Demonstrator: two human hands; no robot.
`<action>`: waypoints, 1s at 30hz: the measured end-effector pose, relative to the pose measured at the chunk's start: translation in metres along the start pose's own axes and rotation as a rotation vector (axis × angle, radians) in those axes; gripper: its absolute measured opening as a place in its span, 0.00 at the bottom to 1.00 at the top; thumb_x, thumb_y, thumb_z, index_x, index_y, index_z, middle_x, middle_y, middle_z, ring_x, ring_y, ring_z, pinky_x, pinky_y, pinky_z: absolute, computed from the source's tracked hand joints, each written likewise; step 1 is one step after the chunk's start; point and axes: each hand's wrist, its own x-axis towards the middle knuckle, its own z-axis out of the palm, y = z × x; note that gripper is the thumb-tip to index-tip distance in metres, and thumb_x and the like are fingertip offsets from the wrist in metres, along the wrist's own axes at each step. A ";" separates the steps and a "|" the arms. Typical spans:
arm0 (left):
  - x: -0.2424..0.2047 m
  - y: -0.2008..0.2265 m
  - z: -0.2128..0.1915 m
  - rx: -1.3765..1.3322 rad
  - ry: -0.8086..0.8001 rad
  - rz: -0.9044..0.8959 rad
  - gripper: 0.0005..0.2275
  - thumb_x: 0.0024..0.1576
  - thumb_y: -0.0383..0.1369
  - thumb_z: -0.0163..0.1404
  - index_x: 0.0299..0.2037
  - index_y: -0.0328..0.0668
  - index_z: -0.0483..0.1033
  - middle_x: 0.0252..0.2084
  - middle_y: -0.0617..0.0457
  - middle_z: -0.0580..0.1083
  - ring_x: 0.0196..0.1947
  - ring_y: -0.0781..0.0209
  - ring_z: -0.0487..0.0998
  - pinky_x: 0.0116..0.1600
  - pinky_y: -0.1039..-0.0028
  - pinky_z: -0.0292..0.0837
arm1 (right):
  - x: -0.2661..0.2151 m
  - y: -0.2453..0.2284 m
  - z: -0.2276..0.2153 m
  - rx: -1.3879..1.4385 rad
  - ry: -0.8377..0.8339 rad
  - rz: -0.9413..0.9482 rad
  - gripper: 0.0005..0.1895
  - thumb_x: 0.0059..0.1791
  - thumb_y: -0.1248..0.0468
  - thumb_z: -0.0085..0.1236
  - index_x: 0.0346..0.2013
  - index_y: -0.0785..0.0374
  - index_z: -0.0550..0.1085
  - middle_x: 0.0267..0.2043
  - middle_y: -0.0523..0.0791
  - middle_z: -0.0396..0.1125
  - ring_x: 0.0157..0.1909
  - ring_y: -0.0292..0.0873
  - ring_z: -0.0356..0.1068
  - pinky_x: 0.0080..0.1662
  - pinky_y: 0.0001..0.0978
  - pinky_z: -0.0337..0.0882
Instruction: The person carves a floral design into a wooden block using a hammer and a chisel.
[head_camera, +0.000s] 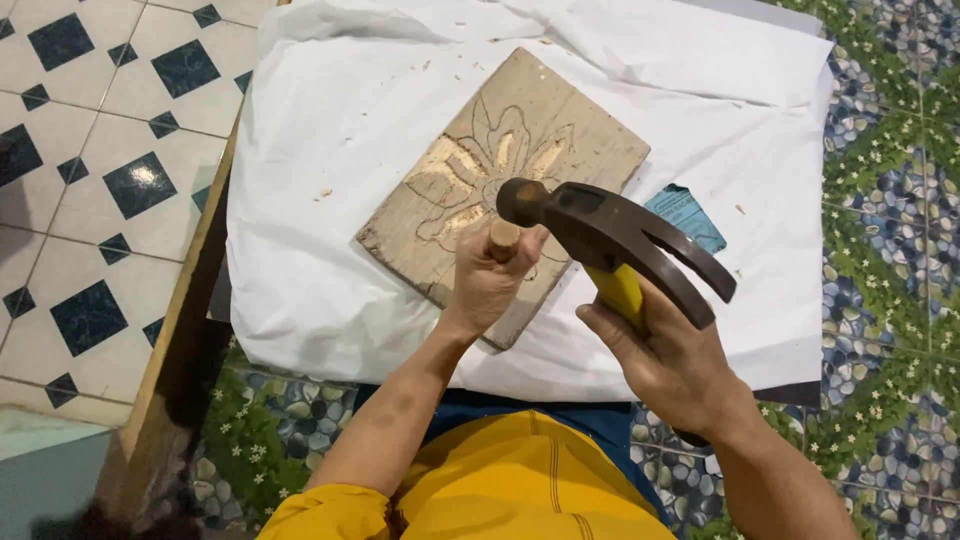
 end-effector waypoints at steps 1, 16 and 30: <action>-0.001 -0.001 -0.001 0.001 -0.001 0.000 0.14 0.59 0.25 0.53 0.20 0.41 0.67 0.20 0.65 0.62 0.19 0.74 0.57 0.24 0.80 0.56 | 0.000 0.001 0.000 0.000 0.001 0.000 0.10 0.50 0.66 0.60 0.43 0.66 0.72 0.24 0.41 0.61 0.20 0.36 0.56 0.26 0.30 0.58; 0.003 -0.022 0.006 -0.114 0.127 0.003 0.18 0.55 0.21 0.59 0.18 0.46 0.65 0.12 0.67 0.53 0.18 0.80 0.50 0.29 0.87 0.56 | 0.010 -0.003 -0.003 0.007 0.051 -0.054 0.07 0.48 0.73 0.59 0.25 0.67 0.77 0.15 0.51 0.66 0.15 0.50 0.65 0.24 0.34 0.68; 0.008 -0.019 -0.001 0.003 -0.081 0.022 0.10 0.59 0.27 0.54 0.25 0.42 0.69 0.22 0.63 0.63 0.21 0.73 0.59 0.33 0.83 0.69 | -0.007 -0.029 -0.023 0.015 0.181 0.081 0.04 0.48 0.75 0.59 0.35 0.70 0.72 0.23 0.44 0.64 0.20 0.36 0.56 0.26 0.29 0.60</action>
